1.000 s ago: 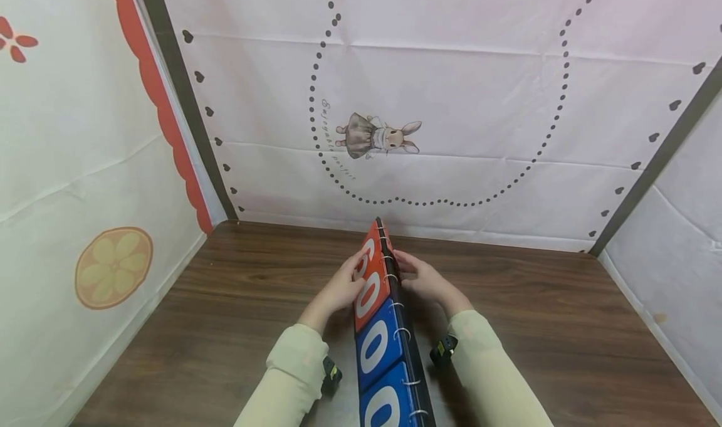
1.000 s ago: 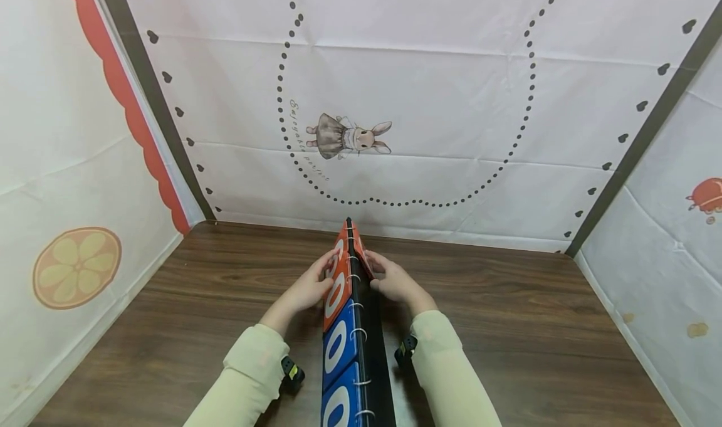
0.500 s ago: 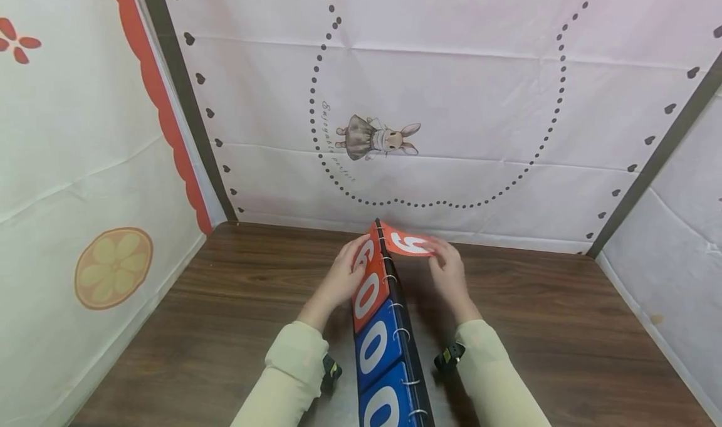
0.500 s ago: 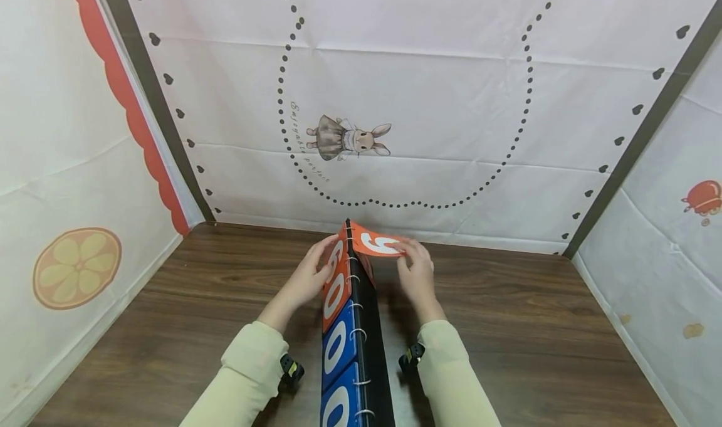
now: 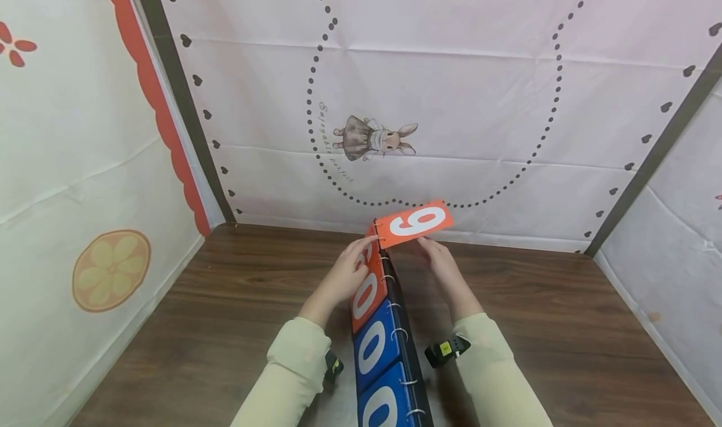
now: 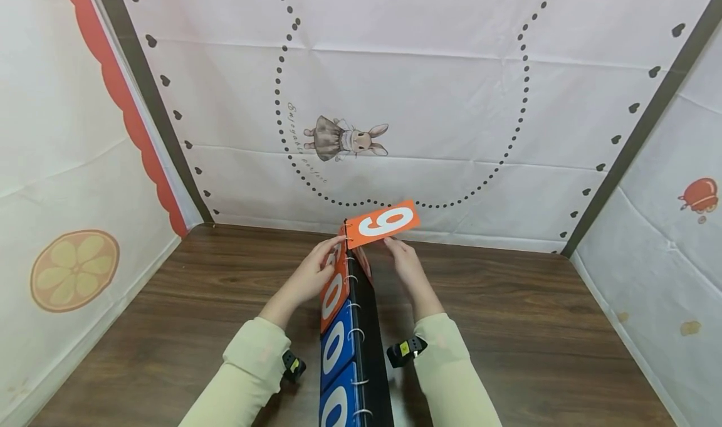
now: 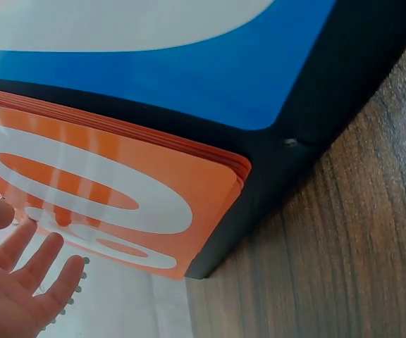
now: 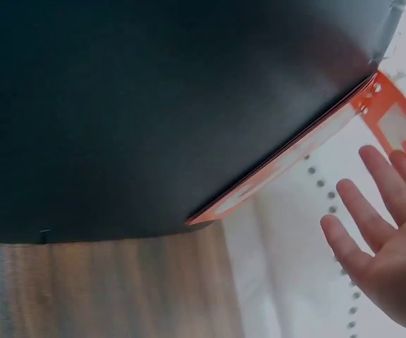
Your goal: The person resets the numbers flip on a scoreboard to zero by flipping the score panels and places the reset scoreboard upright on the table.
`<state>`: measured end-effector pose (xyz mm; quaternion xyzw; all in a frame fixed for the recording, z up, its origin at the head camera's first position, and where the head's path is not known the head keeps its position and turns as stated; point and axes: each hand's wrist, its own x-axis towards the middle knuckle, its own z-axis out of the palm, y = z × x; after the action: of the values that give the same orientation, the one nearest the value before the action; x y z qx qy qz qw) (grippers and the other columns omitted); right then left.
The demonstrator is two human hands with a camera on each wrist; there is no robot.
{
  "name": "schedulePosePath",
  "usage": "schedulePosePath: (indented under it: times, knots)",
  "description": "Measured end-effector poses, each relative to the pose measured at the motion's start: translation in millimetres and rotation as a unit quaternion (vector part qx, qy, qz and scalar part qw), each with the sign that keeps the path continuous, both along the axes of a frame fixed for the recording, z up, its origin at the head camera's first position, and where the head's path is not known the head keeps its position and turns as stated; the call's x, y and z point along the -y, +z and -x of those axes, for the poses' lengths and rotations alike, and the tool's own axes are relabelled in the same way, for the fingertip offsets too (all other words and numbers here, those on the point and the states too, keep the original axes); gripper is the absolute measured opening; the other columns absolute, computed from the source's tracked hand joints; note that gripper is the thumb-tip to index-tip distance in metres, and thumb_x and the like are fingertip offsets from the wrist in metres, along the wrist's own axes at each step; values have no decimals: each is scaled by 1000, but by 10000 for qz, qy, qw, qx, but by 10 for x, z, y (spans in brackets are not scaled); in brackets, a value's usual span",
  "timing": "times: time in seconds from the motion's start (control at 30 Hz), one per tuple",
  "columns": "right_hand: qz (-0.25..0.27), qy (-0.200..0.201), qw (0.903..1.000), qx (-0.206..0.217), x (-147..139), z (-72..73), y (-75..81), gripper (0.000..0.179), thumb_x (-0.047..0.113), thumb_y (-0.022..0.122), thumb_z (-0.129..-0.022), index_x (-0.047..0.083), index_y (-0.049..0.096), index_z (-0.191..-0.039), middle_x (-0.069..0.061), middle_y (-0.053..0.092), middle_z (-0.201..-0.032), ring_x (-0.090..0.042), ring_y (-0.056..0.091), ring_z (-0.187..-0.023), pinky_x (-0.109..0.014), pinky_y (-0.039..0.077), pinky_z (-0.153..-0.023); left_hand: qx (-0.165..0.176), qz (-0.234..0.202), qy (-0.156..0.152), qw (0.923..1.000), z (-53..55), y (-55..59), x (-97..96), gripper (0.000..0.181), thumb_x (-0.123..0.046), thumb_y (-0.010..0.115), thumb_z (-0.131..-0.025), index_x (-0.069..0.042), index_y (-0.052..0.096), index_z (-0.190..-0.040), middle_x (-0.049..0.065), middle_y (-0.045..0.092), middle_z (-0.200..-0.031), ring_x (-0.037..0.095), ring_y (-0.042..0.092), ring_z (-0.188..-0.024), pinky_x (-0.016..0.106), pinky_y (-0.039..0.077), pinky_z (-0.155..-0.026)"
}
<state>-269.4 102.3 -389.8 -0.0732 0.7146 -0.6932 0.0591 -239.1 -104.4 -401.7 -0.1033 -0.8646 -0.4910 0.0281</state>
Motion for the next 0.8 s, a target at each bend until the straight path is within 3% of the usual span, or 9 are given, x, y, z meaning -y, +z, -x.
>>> schedulePosePath:
  times: [0.43,0.67,0.8]
  knots:
    - [-147,730,9950,-659,102,-34,130,46,26,34,-101,-7,45,-131,-21,45,-134,-29,40,-127,-40,31,-104,184,-59,18,9998,1,-28,9,60,-4,50,-90,-30,34,-142,5,28,-147,31,35,-128,58,36,-95]
    - [-866,853,9890,-838,167,-42,153,49,29,36,-100,-4,40,-136,-19,40,-140,-32,32,-131,-51,22,-106,223,-42,-22,9997,-12,-31,12,60,-8,52,-91,-31,32,-143,2,28,-147,29,40,-124,55,39,-93]
    - [-946,1126,9832,-1076,209,-47,142,46,27,34,-100,1,40,-137,-15,40,-141,-29,29,-133,-51,19,-107,98,-63,-103,9999,-8,-32,20,59,-6,51,-91,-26,33,-143,5,29,-146,30,41,-122,56,39,-93]
